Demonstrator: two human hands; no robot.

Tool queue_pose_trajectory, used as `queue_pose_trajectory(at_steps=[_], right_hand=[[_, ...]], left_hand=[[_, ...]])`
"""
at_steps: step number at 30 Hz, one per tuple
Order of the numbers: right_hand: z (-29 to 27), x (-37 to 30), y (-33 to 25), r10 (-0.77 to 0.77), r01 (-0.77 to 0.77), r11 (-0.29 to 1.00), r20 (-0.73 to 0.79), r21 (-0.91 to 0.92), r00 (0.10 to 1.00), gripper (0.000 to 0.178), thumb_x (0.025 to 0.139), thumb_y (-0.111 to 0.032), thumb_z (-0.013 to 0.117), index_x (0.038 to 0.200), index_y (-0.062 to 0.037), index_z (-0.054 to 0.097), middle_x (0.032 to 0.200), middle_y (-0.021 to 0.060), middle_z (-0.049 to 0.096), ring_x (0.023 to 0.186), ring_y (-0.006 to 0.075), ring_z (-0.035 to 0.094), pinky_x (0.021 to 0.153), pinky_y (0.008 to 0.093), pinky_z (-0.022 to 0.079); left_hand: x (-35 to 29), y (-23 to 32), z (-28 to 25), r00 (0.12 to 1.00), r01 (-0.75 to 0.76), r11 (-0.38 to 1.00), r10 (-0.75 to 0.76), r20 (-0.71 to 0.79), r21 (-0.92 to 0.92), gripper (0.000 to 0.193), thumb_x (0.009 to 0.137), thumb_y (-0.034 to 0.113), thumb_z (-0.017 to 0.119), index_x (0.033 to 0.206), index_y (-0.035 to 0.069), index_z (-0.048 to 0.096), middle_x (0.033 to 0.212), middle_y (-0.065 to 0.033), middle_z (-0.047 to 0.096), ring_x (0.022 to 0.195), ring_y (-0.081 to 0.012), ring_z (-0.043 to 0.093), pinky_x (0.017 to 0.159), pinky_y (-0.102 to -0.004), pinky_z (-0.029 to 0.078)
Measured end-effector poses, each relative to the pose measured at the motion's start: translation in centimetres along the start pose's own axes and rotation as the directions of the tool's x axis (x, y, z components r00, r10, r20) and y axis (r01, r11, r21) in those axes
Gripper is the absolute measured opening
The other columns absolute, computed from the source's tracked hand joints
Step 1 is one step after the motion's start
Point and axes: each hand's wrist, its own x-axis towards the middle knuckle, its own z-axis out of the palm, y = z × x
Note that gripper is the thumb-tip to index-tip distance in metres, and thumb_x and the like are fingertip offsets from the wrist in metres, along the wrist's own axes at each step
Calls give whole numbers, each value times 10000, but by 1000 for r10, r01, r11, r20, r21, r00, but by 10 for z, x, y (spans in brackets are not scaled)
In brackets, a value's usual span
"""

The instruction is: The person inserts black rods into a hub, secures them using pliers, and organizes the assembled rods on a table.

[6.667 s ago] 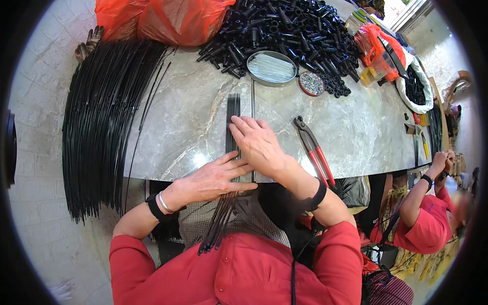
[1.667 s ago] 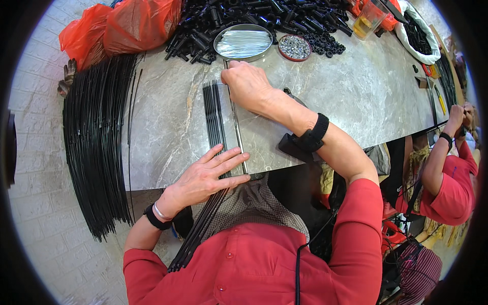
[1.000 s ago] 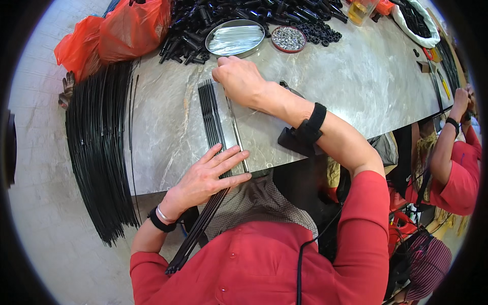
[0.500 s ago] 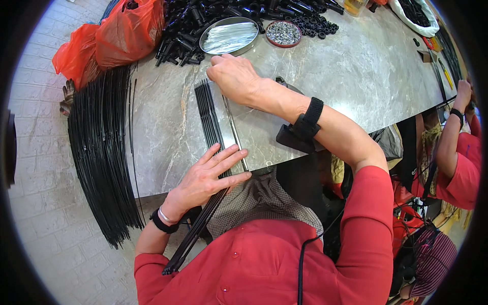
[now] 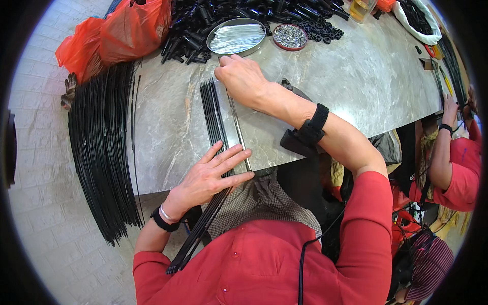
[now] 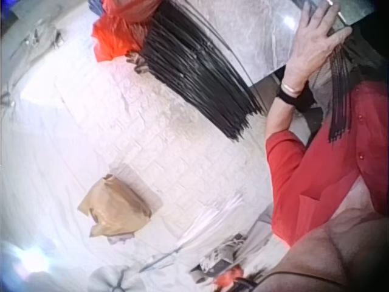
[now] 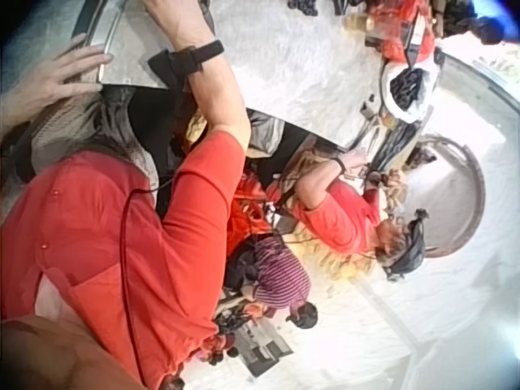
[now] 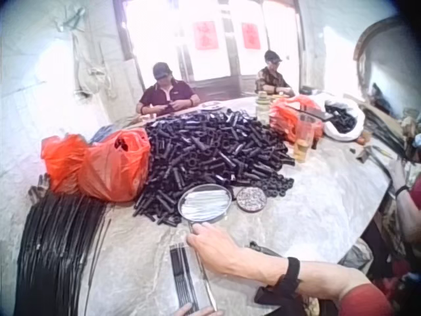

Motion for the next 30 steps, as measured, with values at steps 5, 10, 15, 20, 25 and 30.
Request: queue_pose_trajectory(at_steps=[5,10,15,20,25,30], right_hand=[[1,1,0,-5,5,1000,3,0,1000,188,765,-3,539,910,-48,650,908,105,585,916,307,568,768,419,477],[-2,1,-2,-6,7,999,24,-39,1000,195,760,6,538,910,-47,649,915,110,577,926,306,564,775,420,478],[-1,0,-1,-13,13,1000,-6,3,1000,198,750,14,542,904,-49,648,906,108,570,917,306,562,769,421,478],[-1,1,-1,-15,15,1000,13,-11,1000,194,749,12,546,902,-51,649,915,105,573,924,301,563,768,414,481],[0,1,-2,-18,18,999,-6,-28,1000,186,753,9,545,891,-54,653,916,100,578,925,300,565,762,415,484],[3,2,2,-11,12,1000,-19,21,1000,182,762,7,537,880,-56,661,905,96,591,915,302,576,764,415,487]], left_hand=[[0,0,0,1000,-13,1000,13,3,15,455,787,172,633,1233,231,570,1484,-68,362,1373,-232,343,1119,-473,266],[0,0,0,1000,-9,1000,9,1,-3,464,782,174,639,1236,233,567,1484,-69,360,1375,-230,340,1121,-477,263],[0,0,0,1000,-15,1000,15,9,14,467,784,178,638,1241,235,563,1488,-69,353,1375,-231,338,1122,-477,262],[0,0,1,1000,-2,999,1,21,44,475,802,222,648,1264,285,561,1467,-57,385,1352,-248,368,1111,-488,284],[0,0,2,1000,-9,998,8,14,56,465,806,226,641,1261,286,566,1467,-58,385,1351,-250,369,1108,-488,287],[0,1,-1,1000,1,1000,-1,13,8,425,818,171,598,1237,233,565,1487,-65,356,1376,-226,337,1128,-470,259]])
